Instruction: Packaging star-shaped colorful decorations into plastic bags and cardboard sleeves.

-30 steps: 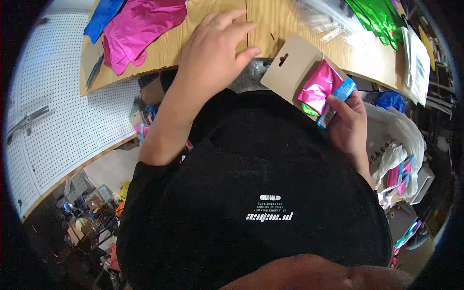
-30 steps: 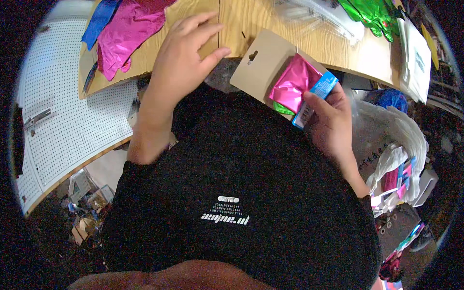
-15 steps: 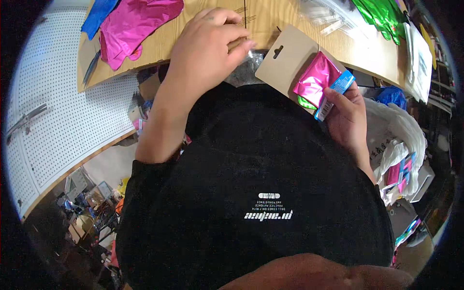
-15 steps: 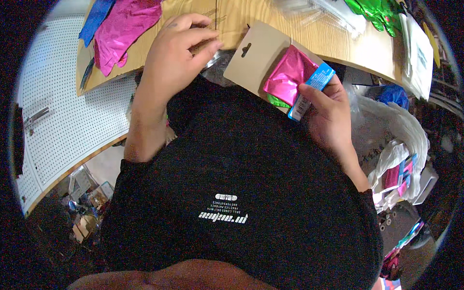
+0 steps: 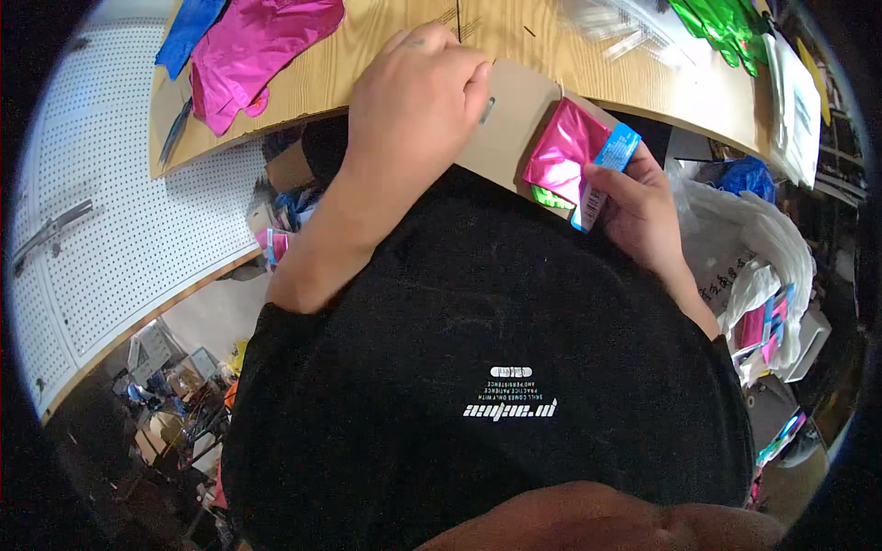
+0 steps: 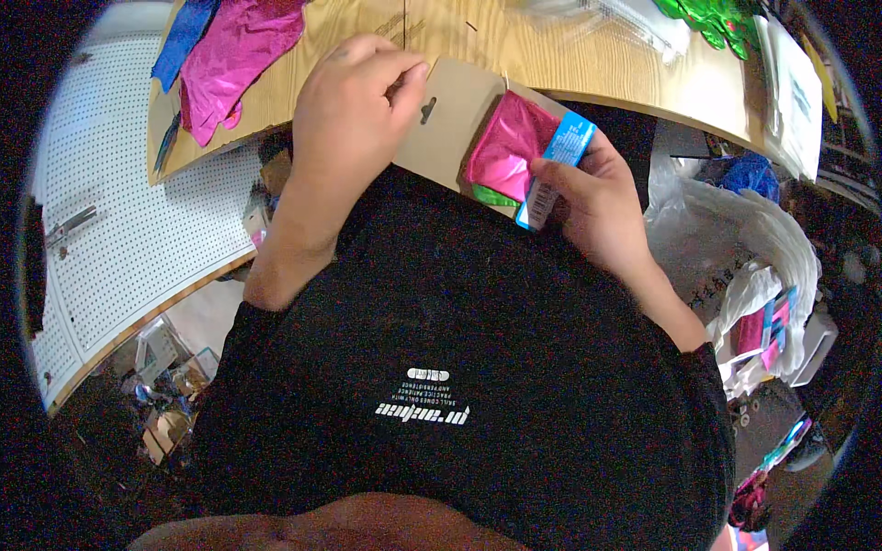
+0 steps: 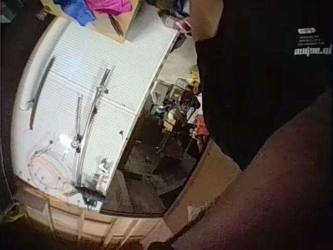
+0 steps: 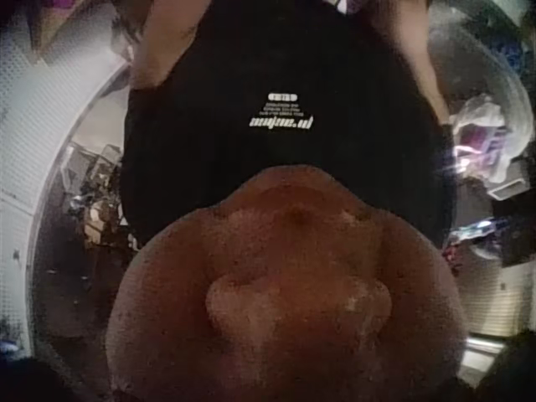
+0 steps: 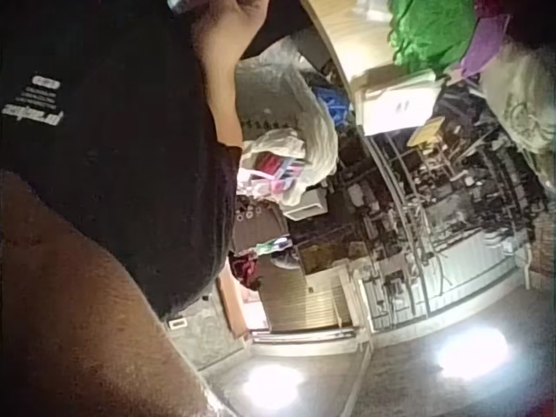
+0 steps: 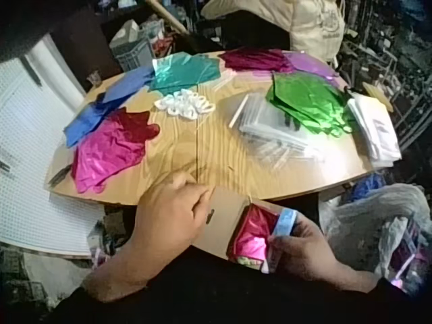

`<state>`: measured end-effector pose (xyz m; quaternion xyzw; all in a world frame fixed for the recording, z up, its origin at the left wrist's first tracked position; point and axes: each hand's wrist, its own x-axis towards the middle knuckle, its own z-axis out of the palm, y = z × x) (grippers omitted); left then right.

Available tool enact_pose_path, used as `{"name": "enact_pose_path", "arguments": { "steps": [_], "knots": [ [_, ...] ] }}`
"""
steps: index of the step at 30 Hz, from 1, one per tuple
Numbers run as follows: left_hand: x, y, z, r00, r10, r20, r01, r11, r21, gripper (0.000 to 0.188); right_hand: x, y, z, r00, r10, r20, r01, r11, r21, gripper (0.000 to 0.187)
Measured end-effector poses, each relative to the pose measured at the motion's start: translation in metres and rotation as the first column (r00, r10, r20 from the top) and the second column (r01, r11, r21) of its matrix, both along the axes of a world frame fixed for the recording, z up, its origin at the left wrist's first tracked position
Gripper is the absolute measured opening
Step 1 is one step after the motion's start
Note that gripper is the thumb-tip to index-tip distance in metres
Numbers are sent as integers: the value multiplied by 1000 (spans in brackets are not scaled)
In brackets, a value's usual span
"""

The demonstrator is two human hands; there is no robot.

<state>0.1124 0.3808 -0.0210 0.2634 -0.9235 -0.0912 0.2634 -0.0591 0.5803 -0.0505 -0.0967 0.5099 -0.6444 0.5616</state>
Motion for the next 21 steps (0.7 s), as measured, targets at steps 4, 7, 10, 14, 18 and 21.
{"name": "enact_pose_path", "arguments": {
  "steps": [4,7,10,14,18,21],
  "knots": [
    [1,9,-1,998,-36,-42,37,999,27,10,0,-6,-5,995,-95,30,97,990,-103,44],
    [4,10,-1,998,-46,-40,46,999,20,9,2,-4,-10,987,-150,-54,141,978,-152,41],
    [3,11,1,998,-29,-49,29,999,14,10,8,-7,-12,969,-187,-163,159,973,-170,37],
    [-1,19,3,991,-53,-120,50,998,-33,9,12,-15,-10,953,-222,-206,171,956,-240,35],
    [-3,20,5,988,-55,-148,48,998,-49,8,13,-26,-4,966,-213,-149,169,949,-265,34],
    [-2,18,3,984,49,-172,-42,998,46,7,13,-28,-5,968,-206,-146,155,941,-301,34]
  ]
}}
